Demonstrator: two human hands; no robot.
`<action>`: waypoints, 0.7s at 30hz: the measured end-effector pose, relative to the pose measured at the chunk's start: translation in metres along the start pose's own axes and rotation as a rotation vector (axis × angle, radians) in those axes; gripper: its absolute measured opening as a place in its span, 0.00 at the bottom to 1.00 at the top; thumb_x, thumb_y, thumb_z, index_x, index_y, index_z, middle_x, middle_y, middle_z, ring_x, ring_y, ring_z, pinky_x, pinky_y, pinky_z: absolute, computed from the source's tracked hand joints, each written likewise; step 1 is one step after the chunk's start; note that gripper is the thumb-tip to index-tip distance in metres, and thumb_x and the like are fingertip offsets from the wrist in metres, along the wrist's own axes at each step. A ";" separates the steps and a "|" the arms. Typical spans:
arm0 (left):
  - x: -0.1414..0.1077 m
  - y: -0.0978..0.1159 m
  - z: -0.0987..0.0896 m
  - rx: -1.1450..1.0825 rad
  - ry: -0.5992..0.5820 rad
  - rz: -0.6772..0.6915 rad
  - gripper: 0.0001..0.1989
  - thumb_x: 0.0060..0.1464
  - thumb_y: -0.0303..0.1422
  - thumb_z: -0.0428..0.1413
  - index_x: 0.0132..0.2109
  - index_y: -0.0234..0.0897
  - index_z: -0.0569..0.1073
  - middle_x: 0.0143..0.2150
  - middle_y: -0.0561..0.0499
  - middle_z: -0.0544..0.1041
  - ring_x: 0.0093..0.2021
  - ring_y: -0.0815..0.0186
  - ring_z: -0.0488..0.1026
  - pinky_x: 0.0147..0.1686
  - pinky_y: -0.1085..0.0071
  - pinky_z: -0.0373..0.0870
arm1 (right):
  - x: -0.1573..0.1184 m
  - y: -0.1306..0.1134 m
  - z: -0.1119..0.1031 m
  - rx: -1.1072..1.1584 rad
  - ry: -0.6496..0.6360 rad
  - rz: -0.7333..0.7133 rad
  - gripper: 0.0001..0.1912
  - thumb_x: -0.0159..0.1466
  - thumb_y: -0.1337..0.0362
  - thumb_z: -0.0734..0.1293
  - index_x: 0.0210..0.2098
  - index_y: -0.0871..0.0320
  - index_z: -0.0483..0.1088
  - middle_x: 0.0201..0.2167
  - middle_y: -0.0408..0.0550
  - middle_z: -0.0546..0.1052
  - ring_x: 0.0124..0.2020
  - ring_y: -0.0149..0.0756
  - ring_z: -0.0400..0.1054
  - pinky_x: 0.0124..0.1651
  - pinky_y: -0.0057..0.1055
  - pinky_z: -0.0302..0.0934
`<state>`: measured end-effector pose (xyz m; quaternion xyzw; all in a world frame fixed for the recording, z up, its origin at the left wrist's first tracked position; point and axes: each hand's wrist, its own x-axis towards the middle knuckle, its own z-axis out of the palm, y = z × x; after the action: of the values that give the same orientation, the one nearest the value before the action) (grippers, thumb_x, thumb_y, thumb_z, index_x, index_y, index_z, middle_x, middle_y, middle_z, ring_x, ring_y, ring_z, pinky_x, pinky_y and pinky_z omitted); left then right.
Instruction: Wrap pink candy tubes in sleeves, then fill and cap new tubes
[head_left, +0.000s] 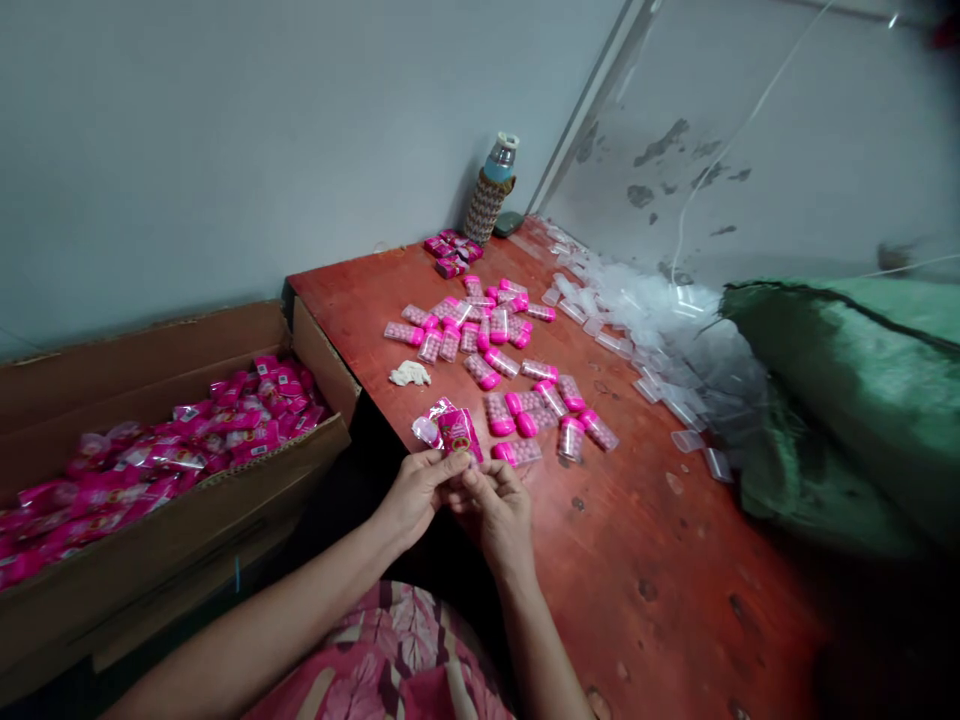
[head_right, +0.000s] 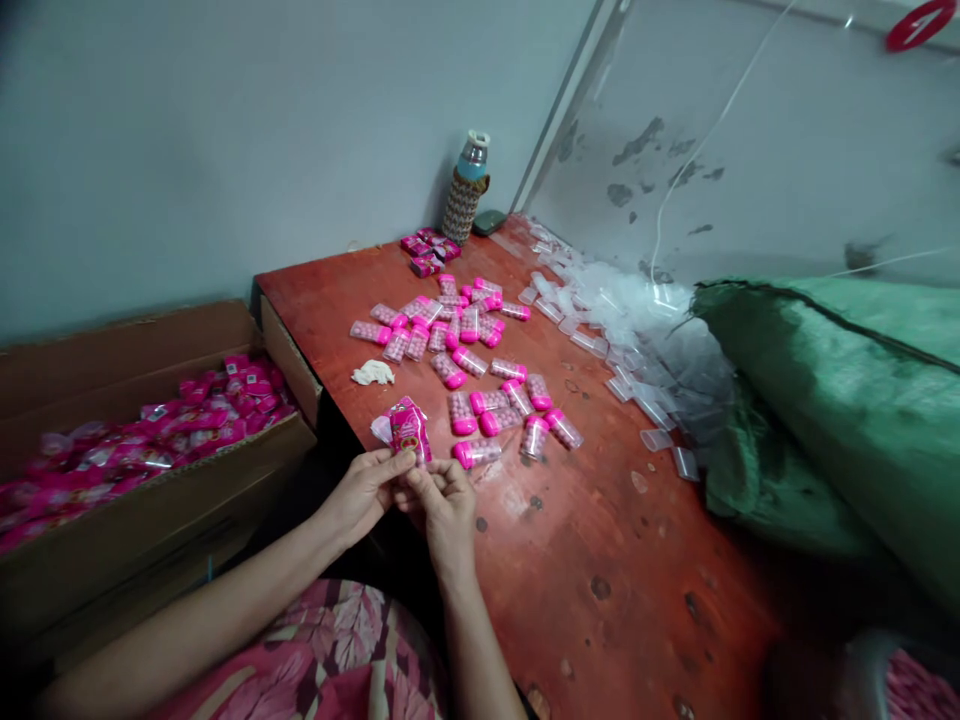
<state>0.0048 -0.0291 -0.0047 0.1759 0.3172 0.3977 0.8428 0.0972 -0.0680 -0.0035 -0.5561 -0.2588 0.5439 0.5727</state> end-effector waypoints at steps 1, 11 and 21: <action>-0.001 0.005 -0.001 -0.004 -0.001 0.009 0.12 0.42 0.35 0.62 0.24 0.28 0.70 0.19 0.53 0.69 0.18 0.75 0.64 0.19 0.76 0.62 | 0.001 0.000 0.000 0.017 -0.003 0.007 0.11 0.53 0.62 0.70 0.30 0.58 0.63 0.21 0.41 0.74 0.19 0.27 0.67 0.22 0.23 0.60; -0.005 0.077 -0.043 0.185 0.333 0.609 0.21 0.47 0.46 0.55 0.46 0.39 0.71 0.39 0.46 0.78 0.43 0.59 0.74 0.49 0.56 0.65 | -0.002 -0.003 -0.016 -0.109 0.035 -0.034 0.11 0.57 0.57 0.66 0.26 0.58 0.64 0.22 0.41 0.72 0.20 0.26 0.67 0.23 0.22 0.60; 0.044 0.036 -0.054 1.603 0.224 0.865 0.10 0.51 0.33 0.54 0.41 0.45 0.76 0.50 0.49 0.73 0.59 0.54 0.57 0.58 0.47 0.36 | 0.000 0.000 -0.010 -0.227 -0.013 -0.032 0.12 0.57 0.56 0.65 0.27 0.59 0.64 0.21 0.42 0.72 0.20 0.27 0.65 0.23 0.23 0.59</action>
<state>-0.0305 0.0303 -0.0423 0.7717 0.4847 0.3539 0.2105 0.1066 -0.0714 -0.0058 -0.6095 -0.3312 0.5055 0.5131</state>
